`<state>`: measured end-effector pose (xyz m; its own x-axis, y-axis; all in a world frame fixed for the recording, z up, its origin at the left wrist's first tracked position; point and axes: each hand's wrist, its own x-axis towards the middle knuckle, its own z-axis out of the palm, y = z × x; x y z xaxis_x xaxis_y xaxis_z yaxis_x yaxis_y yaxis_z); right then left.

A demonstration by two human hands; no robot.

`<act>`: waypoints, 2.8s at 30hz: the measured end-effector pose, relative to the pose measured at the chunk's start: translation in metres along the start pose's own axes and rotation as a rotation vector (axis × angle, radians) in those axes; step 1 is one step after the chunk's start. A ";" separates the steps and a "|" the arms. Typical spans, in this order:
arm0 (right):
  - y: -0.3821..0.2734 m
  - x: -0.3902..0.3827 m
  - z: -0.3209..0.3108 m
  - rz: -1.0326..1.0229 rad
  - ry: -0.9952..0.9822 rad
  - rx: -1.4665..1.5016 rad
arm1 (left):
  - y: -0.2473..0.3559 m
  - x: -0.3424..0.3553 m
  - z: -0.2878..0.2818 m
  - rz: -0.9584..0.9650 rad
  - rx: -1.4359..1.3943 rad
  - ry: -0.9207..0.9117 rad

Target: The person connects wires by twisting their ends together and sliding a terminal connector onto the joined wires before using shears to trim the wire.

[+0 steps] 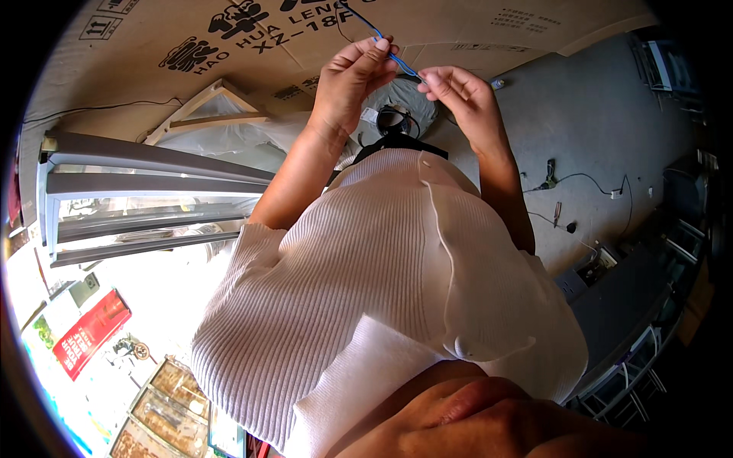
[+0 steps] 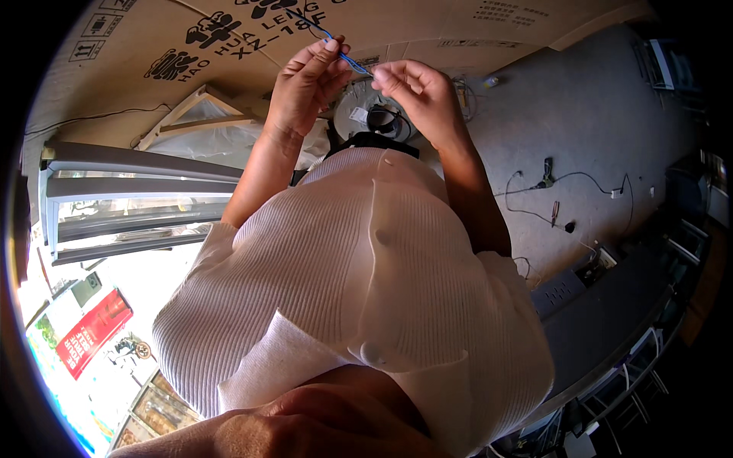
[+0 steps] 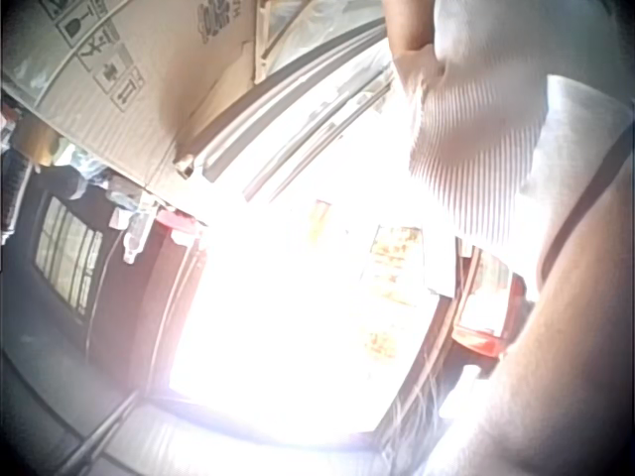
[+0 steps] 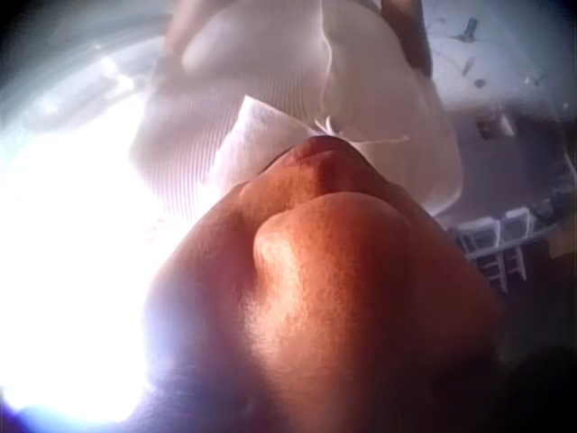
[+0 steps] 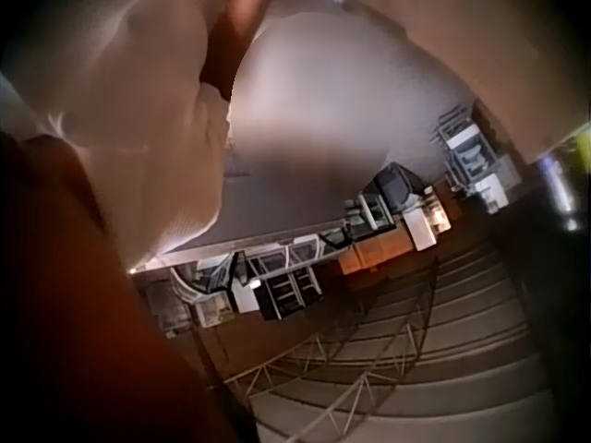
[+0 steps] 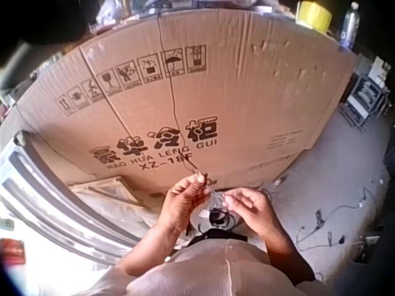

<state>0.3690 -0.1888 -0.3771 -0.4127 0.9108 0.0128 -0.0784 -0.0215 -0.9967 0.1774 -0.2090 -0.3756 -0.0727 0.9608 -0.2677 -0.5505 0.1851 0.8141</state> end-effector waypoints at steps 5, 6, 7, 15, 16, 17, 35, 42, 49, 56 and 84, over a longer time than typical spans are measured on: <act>0.000 -0.002 0.002 0.039 -0.008 -0.029 | -0.001 0.001 0.002 0.021 0.037 0.007; 0.000 -0.003 0.003 0.041 0.002 -0.043 | 0.000 0.000 0.003 0.018 0.036 0.002; -0.001 -0.003 0.002 0.047 0.006 -0.047 | 0.000 0.000 0.004 0.015 0.035 -0.002; -0.003 -0.004 0.003 0.071 0.011 -0.056 | -0.001 -0.007 0.010 0.020 0.083 -0.062; -0.003 -0.004 0.003 0.070 0.013 -0.049 | 0.000 -0.008 0.011 0.022 0.092 -0.071; -0.002 -0.004 0.004 0.069 0.016 -0.042 | -0.002 -0.008 0.010 0.029 0.082 -0.096; -0.008 0.010 -0.006 -0.036 0.121 -0.063 | -0.010 -0.018 0.010 0.049 0.319 -0.266; -0.016 0.016 -0.005 0.043 0.134 0.096 | -0.009 -0.023 0.018 0.045 0.419 -0.383; -0.014 0.018 -0.015 0.105 0.148 0.242 | -0.012 -0.020 0.017 0.007 0.476 -0.508; -0.010 0.019 -0.014 0.072 0.192 0.257 | -0.004 -0.018 0.021 -0.234 0.094 -0.339; -0.007 0.018 0.000 0.016 0.181 0.288 | 0.000 -0.012 0.015 -0.238 0.097 -0.202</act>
<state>0.3624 -0.1725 -0.3703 -0.2501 0.9673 -0.0428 -0.3368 -0.1283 -0.9328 0.1909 -0.2175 -0.3643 0.2202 0.9079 -0.3565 -0.4499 0.4189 0.7887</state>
